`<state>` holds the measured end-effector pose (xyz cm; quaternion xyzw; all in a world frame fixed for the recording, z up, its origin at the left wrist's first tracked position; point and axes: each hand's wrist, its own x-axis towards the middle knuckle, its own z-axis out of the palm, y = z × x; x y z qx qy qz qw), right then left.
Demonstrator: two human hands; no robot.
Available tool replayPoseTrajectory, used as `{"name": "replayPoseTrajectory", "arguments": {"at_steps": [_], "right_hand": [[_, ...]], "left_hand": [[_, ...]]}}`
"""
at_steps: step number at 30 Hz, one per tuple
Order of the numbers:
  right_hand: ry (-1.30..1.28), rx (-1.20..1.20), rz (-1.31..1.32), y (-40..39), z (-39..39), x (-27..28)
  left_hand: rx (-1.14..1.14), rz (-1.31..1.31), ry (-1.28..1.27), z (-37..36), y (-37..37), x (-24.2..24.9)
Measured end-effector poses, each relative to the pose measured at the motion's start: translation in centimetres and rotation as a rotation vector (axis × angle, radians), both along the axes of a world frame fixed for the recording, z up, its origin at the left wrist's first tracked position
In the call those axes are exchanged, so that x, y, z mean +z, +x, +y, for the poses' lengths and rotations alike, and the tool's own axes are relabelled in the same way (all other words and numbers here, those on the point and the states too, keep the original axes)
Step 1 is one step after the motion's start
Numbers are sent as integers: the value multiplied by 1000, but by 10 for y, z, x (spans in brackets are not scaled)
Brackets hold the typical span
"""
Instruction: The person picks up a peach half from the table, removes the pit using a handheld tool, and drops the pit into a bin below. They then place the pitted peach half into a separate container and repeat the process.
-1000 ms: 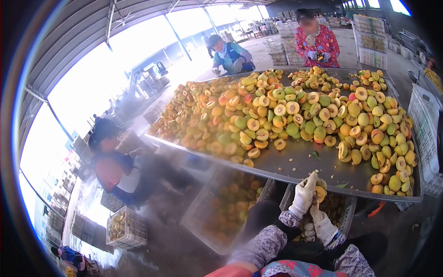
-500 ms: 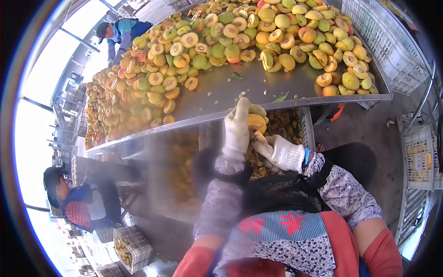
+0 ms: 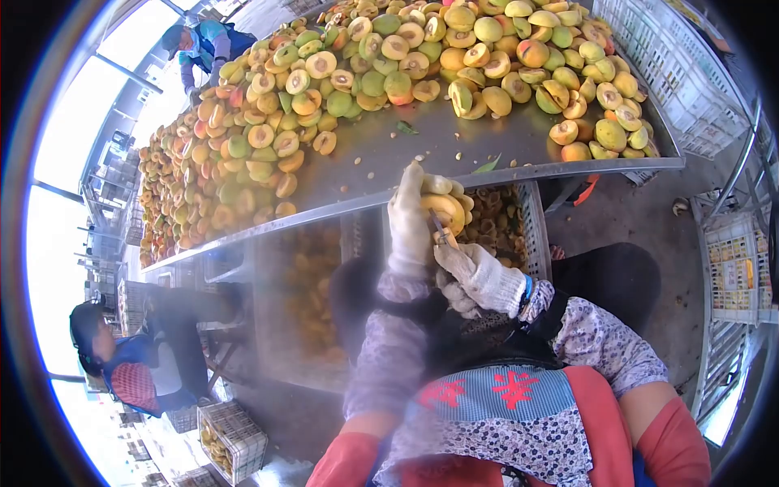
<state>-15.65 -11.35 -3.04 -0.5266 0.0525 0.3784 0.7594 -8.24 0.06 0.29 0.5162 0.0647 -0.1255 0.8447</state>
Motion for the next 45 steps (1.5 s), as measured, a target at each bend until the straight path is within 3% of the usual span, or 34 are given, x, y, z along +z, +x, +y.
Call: {"name": "replayPoseTrajectory", "arguments": {"at_steps": [4,9,13,14,15,18,21,23,25,27,29,31,33,35,36,37,39,41,43,45], "right_hand": [[-22,23,-34,2,-6,19],[209,52,191,3,-12,30],[-116,-22,-66,-2,1,35],[-73,-106,-77,-9,7,34],[133,-76,50,-12,6,34],[406,52,213,-14,-1,48],[385,64,227,-12,-4,53],[478,65,254,-11,-4,48],[527,71,261,-11,-6,51],[468,106,254,-11,-7,59],[52,67,53,-15,-4,73],[-43,66,-4,-14,-1,62],[208,2,153,-15,7,53],[332,18,230,-17,9,53],[448,40,275,-17,10,52],[569,56,325,-18,11,51],[563,127,272,-15,10,54],[289,25,167,-13,12,63],[205,32,71,-11,14,56],[31,-88,-215,-12,17,48]], "left_hand": [[70,33,-215,0,-1,-2],[50,-64,-87,5,0,5],[98,-128,11,6,0,10],[93,-87,-1,6,-3,14],[37,-93,-101,8,-6,13],[7,-105,-9,15,-10,12],[-20,-341,94,18,-14,15],[-50,-38,-281,19,-17,20],[-47,-21,-282,21,-29,42],[-143,18,-172,25,-27,39],[-162,-51,-76,24,-24,34],[35,-95,85,17,-25,40],[96,-88,112,12,-21,36],[84,-150,-105,16,-19,26],[16,-331,-7,21,-18,22],[-8,-203,-91,22,-18,26],[-83,-237,-36,26,-17,31],[-46,-211,-89,21,-14,33],[29,-69,-214,17,-16,42],[12,-106,-248,16,-12,33]]}}
